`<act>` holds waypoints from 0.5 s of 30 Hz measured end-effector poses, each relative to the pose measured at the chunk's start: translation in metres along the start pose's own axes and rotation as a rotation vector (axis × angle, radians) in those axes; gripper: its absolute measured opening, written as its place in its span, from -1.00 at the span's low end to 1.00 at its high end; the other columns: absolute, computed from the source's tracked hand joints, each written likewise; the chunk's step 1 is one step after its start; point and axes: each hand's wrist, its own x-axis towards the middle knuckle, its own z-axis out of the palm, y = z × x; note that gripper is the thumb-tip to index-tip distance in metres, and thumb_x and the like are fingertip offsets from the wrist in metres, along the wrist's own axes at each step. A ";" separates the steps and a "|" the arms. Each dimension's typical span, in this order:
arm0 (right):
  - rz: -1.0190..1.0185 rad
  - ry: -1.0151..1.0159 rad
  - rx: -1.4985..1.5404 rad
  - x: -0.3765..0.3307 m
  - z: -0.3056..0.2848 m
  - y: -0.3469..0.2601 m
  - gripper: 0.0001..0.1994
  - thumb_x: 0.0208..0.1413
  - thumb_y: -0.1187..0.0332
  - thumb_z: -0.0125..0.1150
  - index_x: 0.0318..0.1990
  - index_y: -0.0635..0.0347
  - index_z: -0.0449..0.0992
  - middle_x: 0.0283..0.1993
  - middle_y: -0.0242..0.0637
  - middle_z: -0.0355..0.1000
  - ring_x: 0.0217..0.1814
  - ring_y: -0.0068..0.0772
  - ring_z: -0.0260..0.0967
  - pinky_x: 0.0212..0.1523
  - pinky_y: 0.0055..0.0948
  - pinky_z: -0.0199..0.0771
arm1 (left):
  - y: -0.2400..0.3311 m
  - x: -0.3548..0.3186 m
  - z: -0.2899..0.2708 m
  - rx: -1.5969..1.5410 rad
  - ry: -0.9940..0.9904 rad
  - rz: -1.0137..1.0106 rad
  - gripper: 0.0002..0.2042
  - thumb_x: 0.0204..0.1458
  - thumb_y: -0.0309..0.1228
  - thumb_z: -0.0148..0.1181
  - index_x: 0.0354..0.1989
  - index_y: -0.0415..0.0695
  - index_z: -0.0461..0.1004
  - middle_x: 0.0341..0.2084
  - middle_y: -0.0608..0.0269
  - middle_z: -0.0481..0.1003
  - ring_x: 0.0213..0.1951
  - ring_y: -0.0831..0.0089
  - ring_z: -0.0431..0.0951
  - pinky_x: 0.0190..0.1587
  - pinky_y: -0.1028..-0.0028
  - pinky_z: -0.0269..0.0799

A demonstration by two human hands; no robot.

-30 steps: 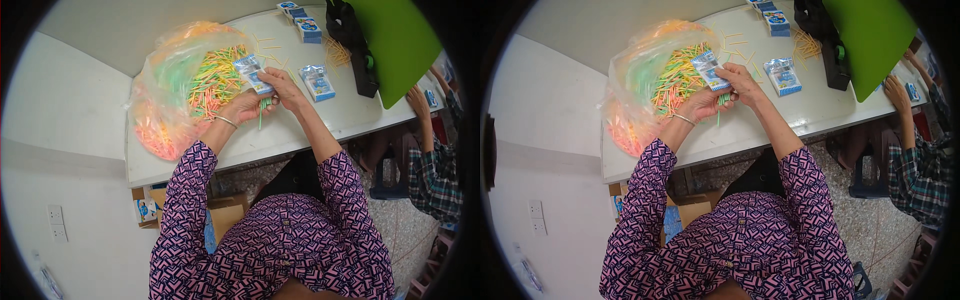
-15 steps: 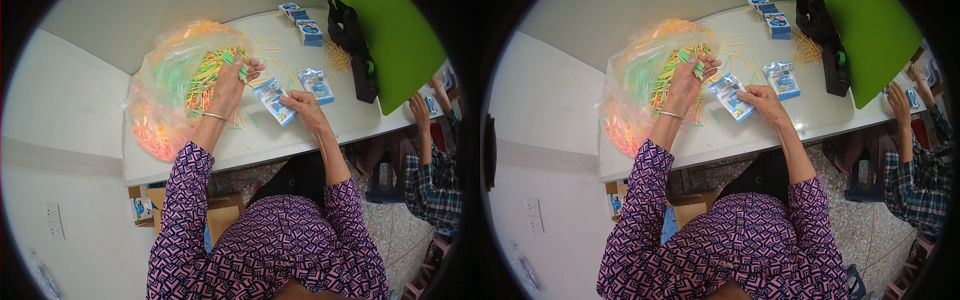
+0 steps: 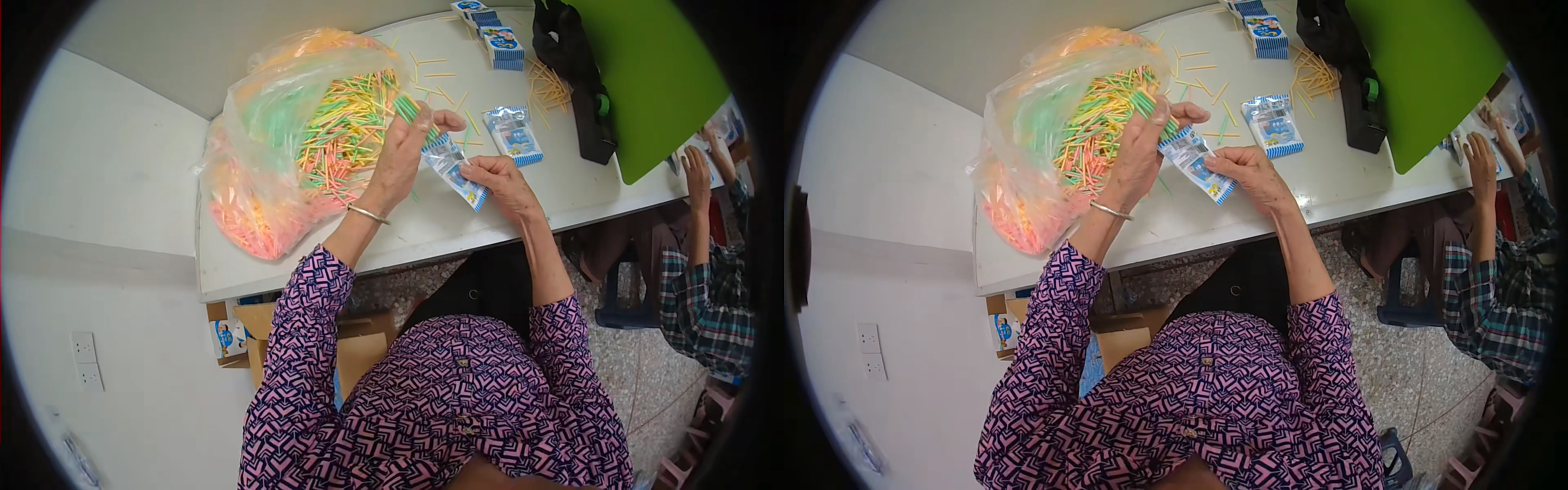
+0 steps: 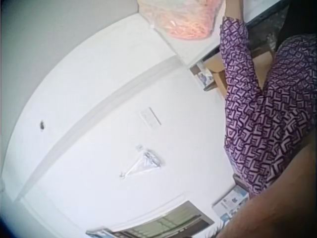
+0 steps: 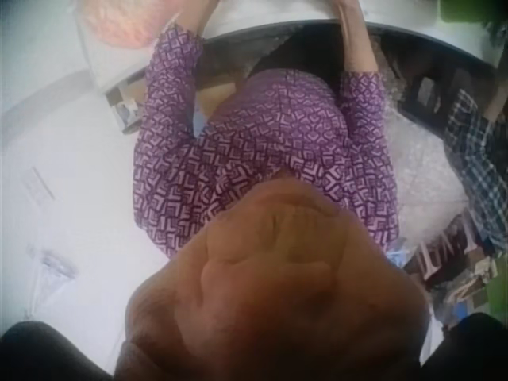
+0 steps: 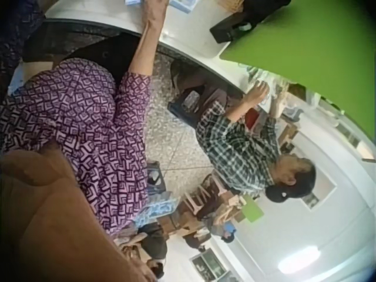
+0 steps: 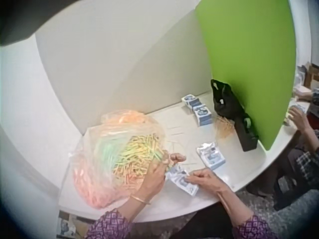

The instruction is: Putting colorful items into plastic packaging sleeves at a workstation.

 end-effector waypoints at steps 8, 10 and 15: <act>-0.032 0.066 -0.023 -0.008 0.002 0.007 -0.77 0.06 0.32 0.21 -0.24 0.33 0.56 -0.39 -0.43 0.48 -0.38 -0.74 0.32 -0.34 -0.71 0.30 | -0.013 -0.018 -0.013 0.143 -0.172 -0.106 -0.71 0.21 -0.18 -0.12 -0.08 -0.12 0.31 -0.03 0.14 0.38 -0.01 0.51 0.34 0.04 0.49 0.26; -0.050 0.062 -0.051 -0.007 -0.004 0.009 -0.77 0.06 0.32 0.21 -0.23 0.32 0.56 -0.38 -0.43 0.48 -0.37 -0.74 0.32 -0.33 -0.71 0.30 | -0.006 -0.018 -0.016 0.259 -0.187 -0.055 -0.70 0.21 -0.18 -0.13 -0.04 -0.12 0.30 -0.03 0.15 0.37 0.00 0.51 0.33 0.05 0.48 0.24; -0.062 0.072 -0.052 -0.009 0.002 0.000 -0.86 0.05 0.37 0.20 -0.41 0.26 0.53 -0.48 -0.61 0.30 -0.40 -0.79 0.13 -0.34 -0.72 0.11 | -0.001 -0.019 -0.017 0.469 -0.195 -0.070 -0.68 0.18 -0.27 -0.06 0.04 -0.15 0.28 -0.06 0.20 0.38 -0.02 0.51 0.34 0.03 0.48 0.26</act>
